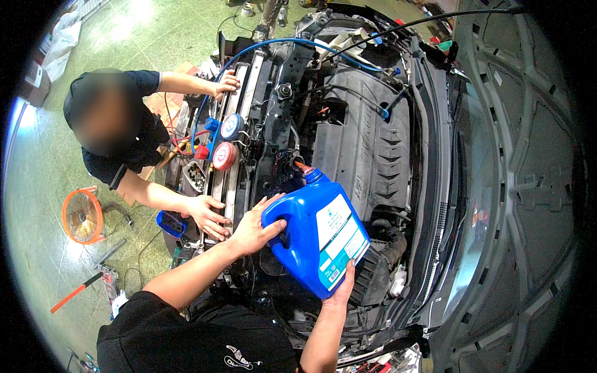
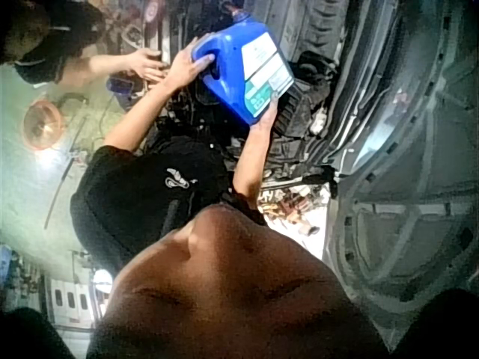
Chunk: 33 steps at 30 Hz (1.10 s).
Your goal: The person pours coolant from a blue container into the car's engine reservoir. After filling, they secure the reservoir cap and use a ratchet to tighten bolts on the engine cover.
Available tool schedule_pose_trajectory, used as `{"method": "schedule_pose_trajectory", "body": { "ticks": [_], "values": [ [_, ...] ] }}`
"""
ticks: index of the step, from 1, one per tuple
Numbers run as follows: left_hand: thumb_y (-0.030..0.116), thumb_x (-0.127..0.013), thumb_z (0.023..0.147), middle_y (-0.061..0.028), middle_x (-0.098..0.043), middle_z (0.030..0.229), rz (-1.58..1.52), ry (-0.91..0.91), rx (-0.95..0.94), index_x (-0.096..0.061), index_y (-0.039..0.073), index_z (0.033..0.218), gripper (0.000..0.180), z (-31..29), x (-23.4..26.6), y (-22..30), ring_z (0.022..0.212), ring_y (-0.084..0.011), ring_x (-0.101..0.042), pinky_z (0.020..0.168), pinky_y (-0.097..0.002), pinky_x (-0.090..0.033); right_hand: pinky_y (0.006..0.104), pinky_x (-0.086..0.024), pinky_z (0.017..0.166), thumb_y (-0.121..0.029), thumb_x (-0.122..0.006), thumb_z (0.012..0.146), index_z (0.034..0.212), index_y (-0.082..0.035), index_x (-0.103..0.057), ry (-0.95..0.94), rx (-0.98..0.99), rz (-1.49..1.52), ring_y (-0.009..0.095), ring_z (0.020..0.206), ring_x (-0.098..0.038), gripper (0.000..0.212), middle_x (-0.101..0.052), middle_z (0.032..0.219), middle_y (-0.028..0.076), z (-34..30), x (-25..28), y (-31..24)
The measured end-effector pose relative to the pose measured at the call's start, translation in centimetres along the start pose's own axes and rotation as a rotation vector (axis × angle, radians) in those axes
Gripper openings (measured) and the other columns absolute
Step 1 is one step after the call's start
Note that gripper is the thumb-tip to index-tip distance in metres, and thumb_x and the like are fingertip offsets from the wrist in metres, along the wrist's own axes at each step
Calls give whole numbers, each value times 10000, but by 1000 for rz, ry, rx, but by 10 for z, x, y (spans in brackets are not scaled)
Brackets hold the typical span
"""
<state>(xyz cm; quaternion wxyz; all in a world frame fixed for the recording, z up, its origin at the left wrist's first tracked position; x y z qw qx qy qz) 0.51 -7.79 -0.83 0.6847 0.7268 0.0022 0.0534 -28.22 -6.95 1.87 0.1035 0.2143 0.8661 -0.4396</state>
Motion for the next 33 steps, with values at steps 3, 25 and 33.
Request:
{"method": "schedule_pose_trajectory", "body": {
  "ticks": [3, 25, 33],
  "values": [
    [382, -642, 999, -239, -474, 1583, -2, 2, -6, -483, 24, 1520, 652, 0, 0, 0, 1507, -393, -402, 1294, -525, -185, 481, -506, 1083, -456, -655, 1005, 1554, -1, -409, 28, -7, -8, 343, 1282, -611, 754, -579, 1465, 193, -1, 2, 0],
    [373, -648, 992, -212, -493, 1578, -16, 4, 9, -503, 42, 1511, 631, 0, 0, -1, 1502, -378, -417, 1292, -523, -185, 464, -527, 1055, -458, -603, 1035, 1530, -2, -438, 39, -16, -11, 329, 1242, -639, 693, -604, 1433, 188, 3, 11, 3],
    [368, -654, 992, -210, -502, 1571, -23, 13, -2, -500, 43, 1512, 632, 0, 1, 0, 1497, -385, -421, 1291, -530, -182, 462, -530, 1051, -455, -600, 1038, 1528, -7, -442, 44, -20, -13, 329, 1239, -641, 682, -607, 1427, 185, 3, 11, 3]
  ]
}}
Point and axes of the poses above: each hand's wrist, its own z-axis towards the middle knuckle, its own x-axis out of the back of the hand, y = z × x, the point moved 8 cm from there along z, towards the middle knuckle
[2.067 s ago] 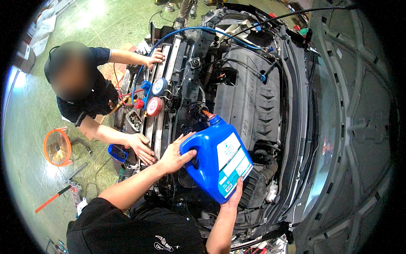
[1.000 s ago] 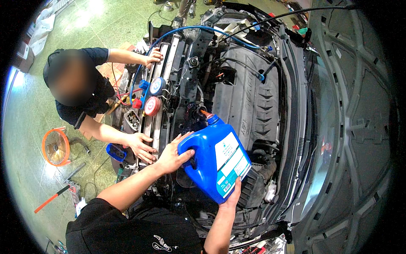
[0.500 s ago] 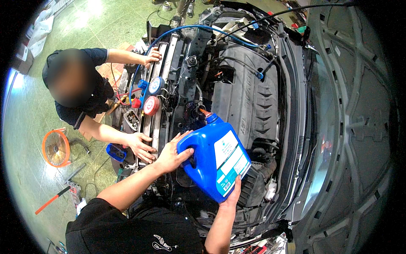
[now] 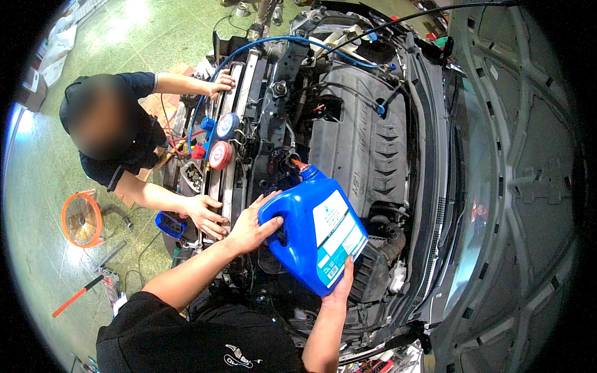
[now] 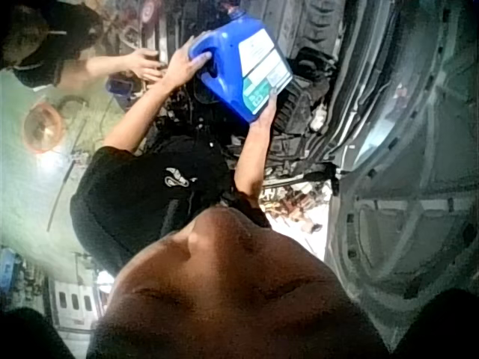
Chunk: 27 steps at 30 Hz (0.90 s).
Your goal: The person pours coolant from a blue container into the car's engine reservoir. After filling, they secure the reservoir cap and use a ratchet to tighten bolts on the engine cover.
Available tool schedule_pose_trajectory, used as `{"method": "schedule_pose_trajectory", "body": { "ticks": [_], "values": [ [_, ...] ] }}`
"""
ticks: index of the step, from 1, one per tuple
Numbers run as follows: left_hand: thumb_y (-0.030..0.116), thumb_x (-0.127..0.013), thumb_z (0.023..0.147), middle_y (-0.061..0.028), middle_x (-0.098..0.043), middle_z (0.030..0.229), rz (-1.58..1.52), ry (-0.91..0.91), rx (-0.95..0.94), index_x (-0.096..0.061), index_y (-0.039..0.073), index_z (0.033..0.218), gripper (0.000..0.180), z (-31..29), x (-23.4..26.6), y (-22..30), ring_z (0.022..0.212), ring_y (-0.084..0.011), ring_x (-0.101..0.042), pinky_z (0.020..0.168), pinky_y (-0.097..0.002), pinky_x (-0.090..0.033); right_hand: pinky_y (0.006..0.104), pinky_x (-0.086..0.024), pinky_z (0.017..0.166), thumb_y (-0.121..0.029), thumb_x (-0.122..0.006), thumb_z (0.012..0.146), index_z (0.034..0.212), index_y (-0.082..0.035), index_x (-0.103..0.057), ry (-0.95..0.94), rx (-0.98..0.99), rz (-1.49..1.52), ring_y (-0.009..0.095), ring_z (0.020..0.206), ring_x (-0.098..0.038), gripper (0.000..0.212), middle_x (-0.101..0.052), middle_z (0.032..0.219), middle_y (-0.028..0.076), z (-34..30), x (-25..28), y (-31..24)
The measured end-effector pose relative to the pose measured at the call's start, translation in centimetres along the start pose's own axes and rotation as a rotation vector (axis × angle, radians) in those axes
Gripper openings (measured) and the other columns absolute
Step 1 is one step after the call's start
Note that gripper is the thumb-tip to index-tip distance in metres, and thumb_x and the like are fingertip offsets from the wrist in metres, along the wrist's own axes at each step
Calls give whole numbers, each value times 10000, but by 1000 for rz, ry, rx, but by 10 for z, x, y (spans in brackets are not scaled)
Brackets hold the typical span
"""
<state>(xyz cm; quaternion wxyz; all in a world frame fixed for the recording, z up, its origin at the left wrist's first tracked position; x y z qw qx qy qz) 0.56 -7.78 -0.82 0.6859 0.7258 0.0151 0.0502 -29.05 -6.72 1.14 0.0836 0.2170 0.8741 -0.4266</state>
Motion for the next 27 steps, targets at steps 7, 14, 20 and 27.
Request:
{"method": "schedule_pose_trajectory", "body": {
  "ticks": [7, 14, 20, 27],
  "values": [
    [356, -652, 991, -212, -501, 1571, -8, -5, 19, -507, 43, 1508, 621, 0, 0, -1, 1500, -382, -419, 1291, -529, -182, 463, -510, 1076, -458, -598, 1038, 1538, -6, -434, -14, -10, 2, 327, 1259, -626, 693, -597, 1443, 184, 1, 0, 1],
    [352, -652, 989, -205, -499, 1576, 0, -2, 11, -515, 43, 1502, 615, 0, 0, -1, 1506, -367, -415, 1292, -516, -186, 462, -521, 1063, -451, -609, 1034, 1540, -10, -433, -15, -12, 12, 329, 1258, -631, 694, -601, 1441, 184, 0, -2, 1],
    [346, -653, 988, -205, -498, 1577, -14, 0, 10, -513, 40, 1503, 615, -1, -1, -2, 1510, -364, -410, 1294, -509, -184, 464, -521, 1062, -450, -607, 1035, 1541, -12, -431, -27, -3, 11, 329, 1258, -631, 691, -602, 1439, 185, -1, -4, -1],
    [343, -654, 986, -209, -500, 1572, 24, 6, -3, -501, 35, 1508, 625, 0, 0, 0, 1503, -374, -416, 1293, -519, -192, 468, -519, 1064, -456, -595, 1040, 1541, -10, -429, -19, -1, -5, 333, 1266, -624, 691, -588, 1454, 188, 1, 0, 0]
  ]
}}
Point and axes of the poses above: each hand's wrist, its own z-axis towards the middle knuckle, its own x-axis out of the back of the hand, y = z × x, the point moved 8 cm from there along z, towards the middle knuckle
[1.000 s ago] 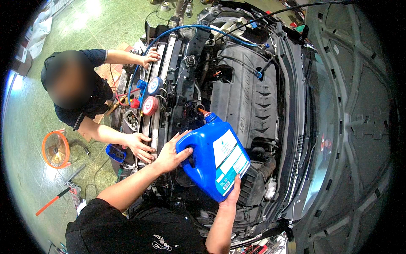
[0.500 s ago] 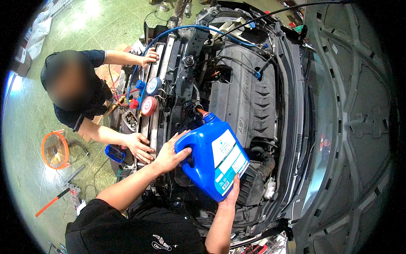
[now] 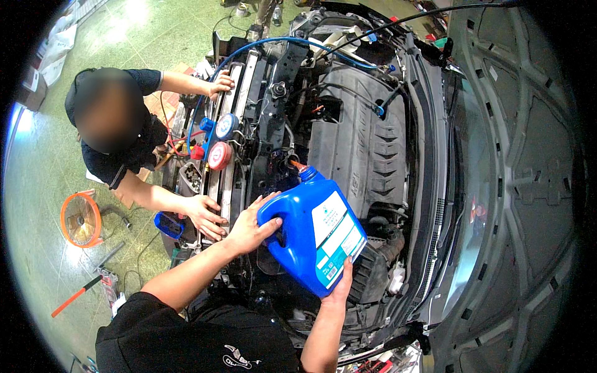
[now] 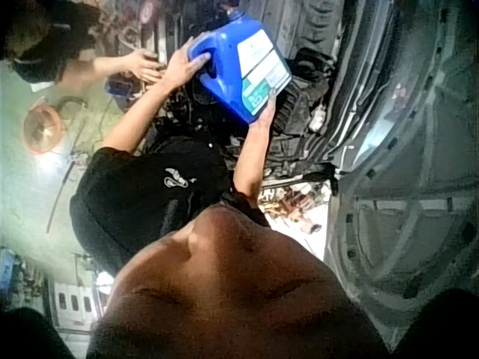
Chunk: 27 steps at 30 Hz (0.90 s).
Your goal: The person pours coolant from a blue container into the car's engine reservoir. After filling, they secure the reservoir cap and use a ratchet to tighten bolts on the engine cover.
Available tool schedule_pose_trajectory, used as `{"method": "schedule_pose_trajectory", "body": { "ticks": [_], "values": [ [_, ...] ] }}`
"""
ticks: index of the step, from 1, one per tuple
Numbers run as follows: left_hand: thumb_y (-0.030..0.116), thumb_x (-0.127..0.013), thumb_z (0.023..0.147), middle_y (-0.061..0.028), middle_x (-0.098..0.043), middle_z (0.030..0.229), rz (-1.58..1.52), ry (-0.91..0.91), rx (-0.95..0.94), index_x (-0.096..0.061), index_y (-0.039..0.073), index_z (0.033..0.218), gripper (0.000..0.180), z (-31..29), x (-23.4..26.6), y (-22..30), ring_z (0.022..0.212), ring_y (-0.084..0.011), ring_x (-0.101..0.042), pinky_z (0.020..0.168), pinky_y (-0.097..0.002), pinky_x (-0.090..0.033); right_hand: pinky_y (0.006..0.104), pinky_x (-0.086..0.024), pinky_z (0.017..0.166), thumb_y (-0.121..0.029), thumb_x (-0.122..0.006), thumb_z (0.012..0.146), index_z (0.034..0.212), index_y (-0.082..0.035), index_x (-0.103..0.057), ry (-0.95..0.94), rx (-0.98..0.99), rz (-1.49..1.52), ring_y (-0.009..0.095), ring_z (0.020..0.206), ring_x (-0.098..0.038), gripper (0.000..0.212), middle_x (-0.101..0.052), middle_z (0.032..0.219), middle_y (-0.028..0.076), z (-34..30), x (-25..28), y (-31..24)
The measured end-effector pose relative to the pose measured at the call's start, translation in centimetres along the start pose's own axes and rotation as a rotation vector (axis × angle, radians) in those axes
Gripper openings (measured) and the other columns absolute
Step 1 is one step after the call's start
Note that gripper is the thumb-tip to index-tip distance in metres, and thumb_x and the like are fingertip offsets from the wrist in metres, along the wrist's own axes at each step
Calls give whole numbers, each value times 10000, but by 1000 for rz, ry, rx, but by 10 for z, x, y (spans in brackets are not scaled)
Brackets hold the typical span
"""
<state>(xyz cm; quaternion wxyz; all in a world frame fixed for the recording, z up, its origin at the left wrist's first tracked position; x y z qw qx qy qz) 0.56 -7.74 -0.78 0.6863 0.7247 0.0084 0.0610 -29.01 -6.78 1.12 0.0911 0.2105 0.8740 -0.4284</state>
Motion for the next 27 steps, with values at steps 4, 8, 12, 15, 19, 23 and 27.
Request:
{"method": "schedule_pose_trajectory", "body": {
  "ticks": [4, 8, 12, 15, 19, 23, 27],
  "values": [
    [354, -655, 986, -213, -504, 1567, -13, -2, 20, -494, 37, 1514, 637, 0, 0, -1, 1496, -385, -423, 1290, -527, -198, 470, -518, 1065, -453, -600, 1039, 1542, -4, -426, 19, -2, -5, 335, 1265, -625, 696, -590, 1452, 190, 1, 3, 0],
    [364, -654, 987, -214, -504, 1567, -4, -3, 13, -491, 39, 1517, 643, 0, 0, -2, 1494, -387, -424, 1288, -530, -198, 468, -518, 1067, -446, -606, 1037, 1541, -1, -429, 23, -1, 0, 333, 1259, -629, 695, -597, 1442, 191, 2, 4, 0],
    [372, -648, 992, -212, -497, 1574, 9, 0, -10, -489, 40, 1519, 642, 0, 0, 0, 1500, -385, -417, 1289, -527, -195, 467, -517, 1068, -441, -609, 1036, 1536, -3, -438, 3, 7, 4, 333, 1256, -631, 687, -603, 1437, 190, 2, 1, -2],
    [376, -641, 998, -210, -488, 1582, 2, -1, -4, -490, 42, 1520, 637, 0, 0, 0, 1506, -382, -409, 1289, -525, -196, 466, -518, 1066, -439, -609, 1035, 1532, -6, -446, 9, 3, 1, 331, 1252, -633, 678, -606, 1435, 189, 1, 1, -2],
    [379, -636, 1001, -214, -482, 1585, -14, -6, 22, -491, 44, 1521, 635, 0, 0, 0, 1510, -381, -403, 1287, -525, -199, 464, -520, 1062, -441, -605, 1036, 1529, -10, -450, 21, -8, 7, 329, 1250, -634, 673, -608, 1433, 186, 1, 2, -1],
    [374, -637, 999, -220, -485, 1581, -15, -9, 17, -491, 40, 1519, 635, 0, 0, 1, 1508, -382, -406, 1287, -524, -200, 462, -522, 1060, -445, -604, 1036, 1532, -11, -445, 26, -3, -6, 330, 1252, -633, 678, -603, 1437, 187, 2, 3, -2],
    [369, -639, 997, -226, -490, 1574, 12, -4, 3, -492, 36, 1516, 633, 0, 0, 2, 1503, -385, -413, 1287, -523, -202, 462, -523, 1058, -452, -607, 1033, 1534, -10, -440, 17, -9, 6, 332, 1255, -631, 689, -599, 1441, 188, 1, 2, -1]
  ]
}}
Point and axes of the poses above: each hand's wrist, its own z-axis towards the middle knuckle, its own x-axis out of the back of the hand, y = z × x, the point moved 8 cm from there along z, towards the middle knuckle
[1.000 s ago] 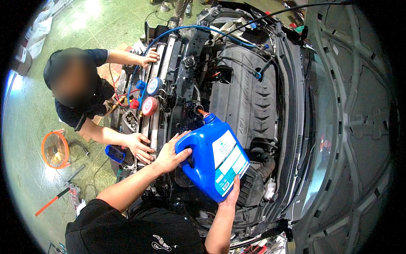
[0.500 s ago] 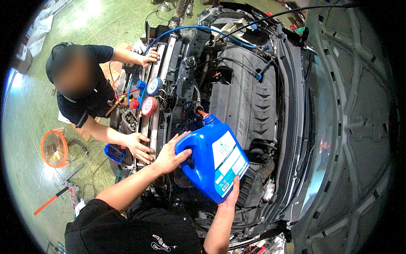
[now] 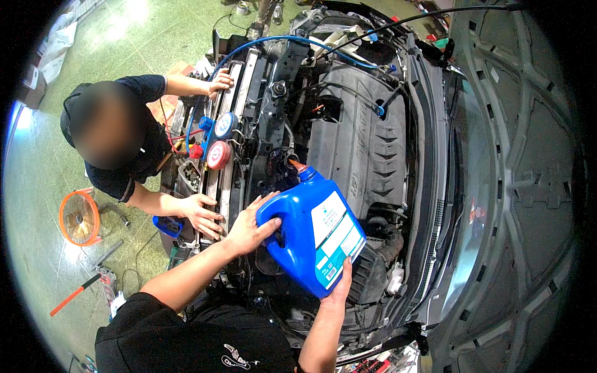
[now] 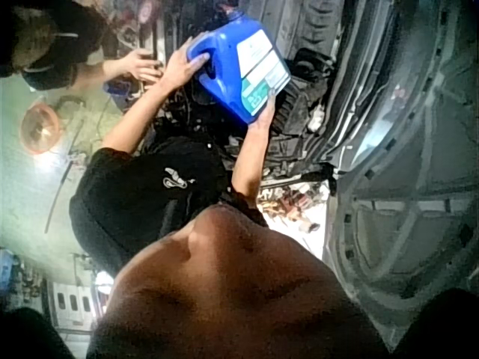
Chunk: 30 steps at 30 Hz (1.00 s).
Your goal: The person pours coolant from a blue container into the car's engine reservoir. After filling, they secure the reservoir cap and use a ratchet to tighten bolts on the engine cover.
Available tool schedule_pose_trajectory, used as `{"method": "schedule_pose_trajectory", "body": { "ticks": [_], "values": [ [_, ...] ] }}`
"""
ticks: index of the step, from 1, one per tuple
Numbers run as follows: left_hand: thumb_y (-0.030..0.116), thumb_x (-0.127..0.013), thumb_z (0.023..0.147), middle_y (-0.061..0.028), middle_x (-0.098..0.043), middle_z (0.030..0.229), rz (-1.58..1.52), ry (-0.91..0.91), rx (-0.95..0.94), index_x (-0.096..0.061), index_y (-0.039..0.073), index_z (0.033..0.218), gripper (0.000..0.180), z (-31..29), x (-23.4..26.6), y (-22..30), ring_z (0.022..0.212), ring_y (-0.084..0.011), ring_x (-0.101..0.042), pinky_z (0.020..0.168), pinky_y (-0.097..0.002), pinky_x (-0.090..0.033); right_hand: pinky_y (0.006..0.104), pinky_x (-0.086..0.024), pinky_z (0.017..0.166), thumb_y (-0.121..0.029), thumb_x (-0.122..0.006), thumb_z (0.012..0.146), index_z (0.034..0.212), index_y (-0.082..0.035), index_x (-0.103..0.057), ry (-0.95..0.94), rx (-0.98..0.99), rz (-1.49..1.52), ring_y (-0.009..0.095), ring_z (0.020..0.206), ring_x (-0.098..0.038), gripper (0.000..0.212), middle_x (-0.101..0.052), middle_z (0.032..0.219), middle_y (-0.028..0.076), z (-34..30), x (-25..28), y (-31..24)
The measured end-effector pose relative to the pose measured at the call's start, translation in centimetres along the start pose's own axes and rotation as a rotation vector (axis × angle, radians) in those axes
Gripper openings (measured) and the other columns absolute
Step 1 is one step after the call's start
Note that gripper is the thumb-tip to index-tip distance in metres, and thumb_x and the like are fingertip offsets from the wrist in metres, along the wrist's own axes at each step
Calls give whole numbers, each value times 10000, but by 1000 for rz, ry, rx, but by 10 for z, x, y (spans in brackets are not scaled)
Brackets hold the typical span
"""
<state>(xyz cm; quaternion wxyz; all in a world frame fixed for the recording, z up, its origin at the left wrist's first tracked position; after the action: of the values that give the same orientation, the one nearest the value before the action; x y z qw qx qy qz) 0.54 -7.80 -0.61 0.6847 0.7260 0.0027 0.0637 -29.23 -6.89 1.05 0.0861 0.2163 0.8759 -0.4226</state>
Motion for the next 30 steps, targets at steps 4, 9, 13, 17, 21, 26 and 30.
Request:
{"method": "schedule_pose_trajectory", "body": {
  "ticks": [4, 9, 13, 17, 21, 26, 30],
  "values": [
    [368, -637, 998, -231, -490, 1572, -9, 2, 8, -492, 30, 1514, 633, 0, 0, 1, 1500, -390, -416, 1286, -525, -204, 468, -524, 1057, -459, -606, 1032, 1534, -10, -438, 18, -8, 0, 334, 1255, -630, 694, -601, 1437, 188, 0, 0, 0],
    [366, -633, 999, -236, -489, 1571, -18, 0, 13, -491, 20, 1512, 635, 0, 0, 2, 1499, -398, -415, 1287, -528, -201, 470, -521, 1058, -460, -602, 1034, 1538, -14, -437, 10, 8, -17, 336, 1256, -629, 693, -600, 1440, 188, 0, 0, -1],
    [366, -635, 999, -234, -490, 1572, -32, 6, 10, -494, 19, 1510, 633, 0, 1, 1, 1500, -395, -414, 1287, -528, -200, 469, -520, 1058, -453, -602, 1037, 1538, -16, -437, 13, 3, -8, 334, 1253, -630, 685, -602, 1437, 187, 0, 1, 0],
    [362, -642, 997, -228, -493, 1573, -26, 11, 12, -497, 20, 1508, 632, 0, 0, -1, 1500, -387, -418, 1287, -529, -199, 467, -521, 1059, -447, -605, 1037, 1537, -12, -438, 1, 0, 5, 333, 1254, -630, 683, -604, 1436, 188, 1, 0, 0],
    [359, -648, 996, -220, -496, 1573, -32, 16, -4, -500, 24, 1506, 628, 0, 0, 0, 1498, -381, -422, 1286, -530, -200, 463, -524, 1057, -444, -609, 1036, 1536, -8, -438, -4, -1, 5, 333, 1257, -630, 685, -600, 1443, 191, 0, -2, -2],
    [361, -648, 999, -214, -500, 1572, -39, 13, 7, -506, 29, 1503, 620, 0, 0, 0, 1498, -376, -424, 1286, -530, -200, 462, -530, 1052, -438, -608, 1038, 1534, -8, -439, -10, -8, 8, 332, 1254, -633, 677, -599, 1441, 195, -2, -5, -3],
    [361, -648, 1000, -210, -501, 1572, -39, 15, -4, -511, 29, 1499, 615, 0, 0, 2, 1501, -371, -422, 1288, -529, -194, 463, -534, 1049, -433, -607, 1041, 1534, -7, -439, -5, 6, 5, 329, 1249, -637, 673, -604, 1432, 198, -2, -6, -4]
  ]
}}
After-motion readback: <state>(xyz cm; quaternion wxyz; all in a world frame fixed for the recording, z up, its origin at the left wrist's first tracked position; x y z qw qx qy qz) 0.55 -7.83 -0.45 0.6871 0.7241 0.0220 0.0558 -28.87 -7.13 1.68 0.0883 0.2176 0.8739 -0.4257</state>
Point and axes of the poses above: each hand's wrist, its own z-axis towards the middle knuckle, its own x-axis out of the back of the hand, y = z × x, the point moved 8 cm from there along z, towards the middle knuckle
